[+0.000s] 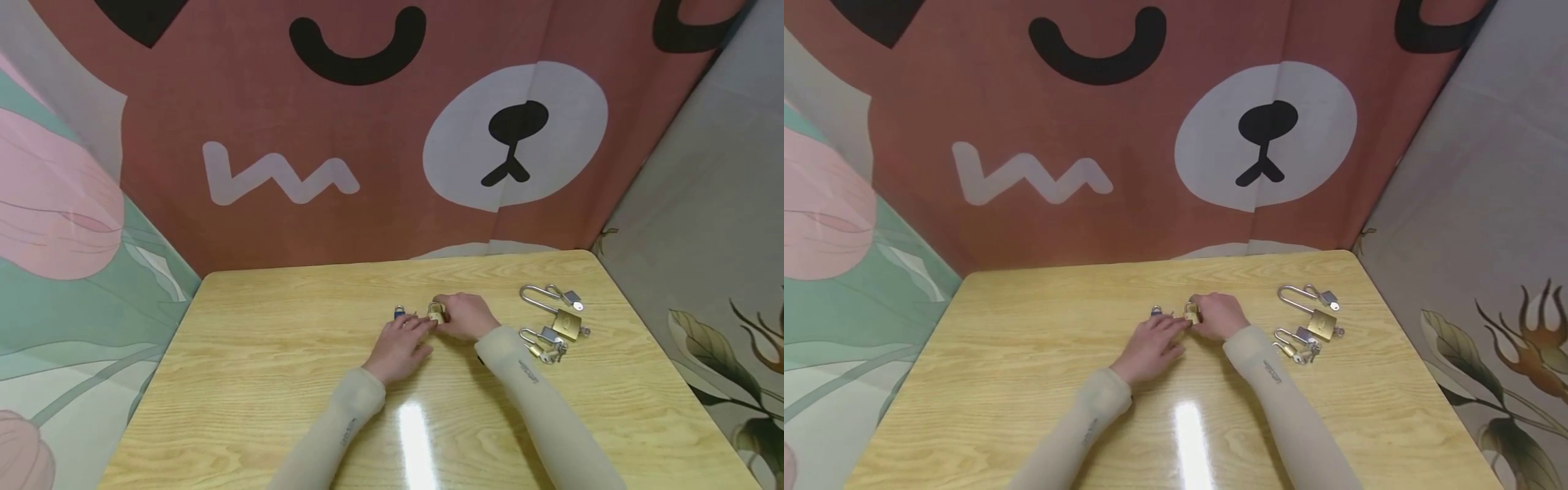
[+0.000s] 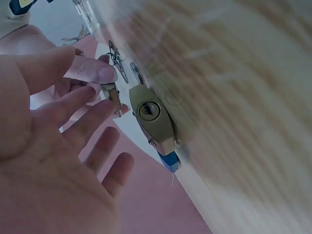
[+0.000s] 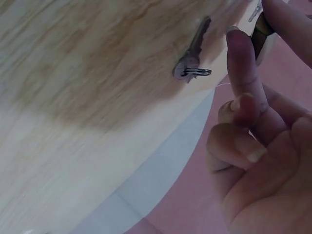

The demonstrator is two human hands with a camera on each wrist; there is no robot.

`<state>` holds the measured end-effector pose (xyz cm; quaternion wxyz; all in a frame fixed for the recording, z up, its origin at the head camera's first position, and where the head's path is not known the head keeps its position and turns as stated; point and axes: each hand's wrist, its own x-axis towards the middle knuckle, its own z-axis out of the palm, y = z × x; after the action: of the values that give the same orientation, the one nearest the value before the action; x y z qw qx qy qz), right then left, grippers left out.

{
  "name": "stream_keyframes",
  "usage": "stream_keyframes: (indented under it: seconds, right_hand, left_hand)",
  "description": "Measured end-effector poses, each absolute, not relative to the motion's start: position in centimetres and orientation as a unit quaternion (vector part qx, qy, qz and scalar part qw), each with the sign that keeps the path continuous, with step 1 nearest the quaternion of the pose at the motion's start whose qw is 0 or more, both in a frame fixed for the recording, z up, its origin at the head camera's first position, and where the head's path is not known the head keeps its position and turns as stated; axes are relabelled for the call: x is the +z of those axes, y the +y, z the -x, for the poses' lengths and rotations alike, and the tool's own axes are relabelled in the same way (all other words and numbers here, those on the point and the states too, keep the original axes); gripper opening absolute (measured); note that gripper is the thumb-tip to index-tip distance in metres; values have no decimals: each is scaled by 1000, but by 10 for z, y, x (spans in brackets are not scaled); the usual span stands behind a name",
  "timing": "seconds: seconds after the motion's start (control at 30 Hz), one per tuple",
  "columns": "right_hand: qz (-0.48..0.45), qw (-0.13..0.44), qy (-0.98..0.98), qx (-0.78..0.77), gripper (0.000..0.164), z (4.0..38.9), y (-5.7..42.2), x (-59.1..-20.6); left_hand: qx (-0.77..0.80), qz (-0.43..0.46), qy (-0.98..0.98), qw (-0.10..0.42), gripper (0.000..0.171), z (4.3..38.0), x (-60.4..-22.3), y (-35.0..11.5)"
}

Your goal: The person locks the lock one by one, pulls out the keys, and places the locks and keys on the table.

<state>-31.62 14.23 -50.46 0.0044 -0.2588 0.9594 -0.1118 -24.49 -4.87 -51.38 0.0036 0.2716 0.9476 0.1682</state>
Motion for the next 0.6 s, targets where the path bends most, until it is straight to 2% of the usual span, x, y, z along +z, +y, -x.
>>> stream_keyframes:
  seconds: [0.37,0.6]
  right_hand:
    - [257,19,961,-98,52,322,141,-513]
    - [244,41,963,-106,55,318,138,-511]
  left_hand:
    - [136,-261,955,38,53,245,-517,-46]
    - [126,-265,955,38,55,244,-519,-47]
